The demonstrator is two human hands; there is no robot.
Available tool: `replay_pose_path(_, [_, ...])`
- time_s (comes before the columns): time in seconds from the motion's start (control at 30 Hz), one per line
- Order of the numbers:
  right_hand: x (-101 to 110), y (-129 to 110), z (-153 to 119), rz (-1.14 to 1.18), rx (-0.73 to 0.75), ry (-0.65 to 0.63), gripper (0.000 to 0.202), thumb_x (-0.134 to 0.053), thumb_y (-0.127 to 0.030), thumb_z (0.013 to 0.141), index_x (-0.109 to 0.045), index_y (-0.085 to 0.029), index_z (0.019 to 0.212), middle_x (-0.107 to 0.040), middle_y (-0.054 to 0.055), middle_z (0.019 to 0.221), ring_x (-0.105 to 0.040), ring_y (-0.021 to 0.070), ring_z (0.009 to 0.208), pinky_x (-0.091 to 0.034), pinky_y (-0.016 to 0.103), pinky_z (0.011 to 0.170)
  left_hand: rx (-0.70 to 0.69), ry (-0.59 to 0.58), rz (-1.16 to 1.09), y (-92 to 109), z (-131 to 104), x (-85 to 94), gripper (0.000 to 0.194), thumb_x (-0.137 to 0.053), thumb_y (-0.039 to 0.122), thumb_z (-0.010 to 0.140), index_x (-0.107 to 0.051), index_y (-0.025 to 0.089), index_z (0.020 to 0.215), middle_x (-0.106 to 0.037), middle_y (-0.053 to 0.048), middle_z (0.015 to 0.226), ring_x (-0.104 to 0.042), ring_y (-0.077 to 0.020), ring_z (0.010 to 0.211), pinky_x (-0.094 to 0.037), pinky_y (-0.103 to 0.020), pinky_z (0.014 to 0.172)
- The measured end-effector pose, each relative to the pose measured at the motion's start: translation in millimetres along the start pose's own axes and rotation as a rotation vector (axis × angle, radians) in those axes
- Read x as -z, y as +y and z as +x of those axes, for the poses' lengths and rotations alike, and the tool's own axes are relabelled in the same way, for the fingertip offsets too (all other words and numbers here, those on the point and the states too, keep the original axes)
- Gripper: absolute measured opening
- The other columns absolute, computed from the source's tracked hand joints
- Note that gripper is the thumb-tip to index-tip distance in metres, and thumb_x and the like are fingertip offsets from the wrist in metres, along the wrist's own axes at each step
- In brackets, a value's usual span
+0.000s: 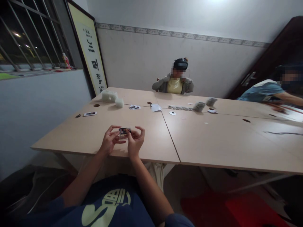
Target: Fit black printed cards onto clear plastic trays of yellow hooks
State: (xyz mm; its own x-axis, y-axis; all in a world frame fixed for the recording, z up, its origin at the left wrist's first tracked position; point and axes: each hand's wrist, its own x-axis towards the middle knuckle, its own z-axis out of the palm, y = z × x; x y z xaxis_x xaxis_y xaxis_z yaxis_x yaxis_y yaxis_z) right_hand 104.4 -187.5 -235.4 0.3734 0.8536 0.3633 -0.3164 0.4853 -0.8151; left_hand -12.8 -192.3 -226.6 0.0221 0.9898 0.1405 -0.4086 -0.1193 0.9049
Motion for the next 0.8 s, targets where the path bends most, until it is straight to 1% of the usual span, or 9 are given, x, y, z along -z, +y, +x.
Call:
replay_pose_path(0.13, [-0.4, 0.3, 0.0, 0.0, 0.002, 0.0, 0.043, -0.08, -0.03, 0.076, -0.049, -0.023, 0.105, -0.074, -0.003, 0.069, -0.073, 0.0175, 0.063, -0.058, 0.029, 0.063, -0.003, 0.002, 0.003, -0.6, 0.3, 0.0, 0.05, -0.083, 0.044, 0.07, -0.056, 0.02, 0.105, -0.079, -0.006, 0.09, -0.08, -0.0285, 0.075, -0.065, -0.035, 0.06])
replay_pose_path(0.37, [-0.8, -0.5, -1.3, 0.012, -0.006, 0.001, 0.043, -0.081, -0.027, 0.075, -0.049, -0.023, 0.104, -0.075, -0.003, 0.07, -0.073, 0.0171, 0.064, -0.058, 0.028, 0.063, -0.016, 0.021, 0.002, -1.4, 1.2, -0.3, 0.055, -0.084, 0.054, 0.07, -0.055, 0.02, 0.101, -0.079, -0.006, 0.089, -0.08, -0.0277, 0.071, -0.064, -0.033, 0.055])
replay_pose_path(0.63, [-0.9, -2.1, -1.0, 0.023, -0.019, -0.011, 0.042, -0.08, -0.026, 0.075, -0.05, -0.023, 0.104, -0.075, -0.003, 0.07, -0.073, 0.017, 0.064, -0.058, 0.028, 0.063, -0.018, 0.021, 0.009, -1.5, 1.5, -0.3, 0.056, -0.086, 0.053, 0.068, -0.055, 0.02, 0.101, -0.08, -0.007, 0.09, -0.08, -0.0283, 0.073, -0.065, -0.035, 0.058])
replay_pose_path(0.8, [-2.0, -3.7, -1.1, 0.03, -0.027, -0.006, 0.043, -0.081, -0.026, 0.074, -0.05, -0.023, 0.104, -0.075, -0.003, 0.07, -0.073, 0.0162, 0.063, -0.057, 0.027, 0.062, -0.023, 0.019, 0.007, -0.6, 1.4, -0.8, 0.056, -0.087, 0.052, 0.068, -0.055, 0.02, 0.1, -0.08, -0.006, 0.089, -0.08, -0.0283, 0.073, -0.065, -0.034, 0.057])
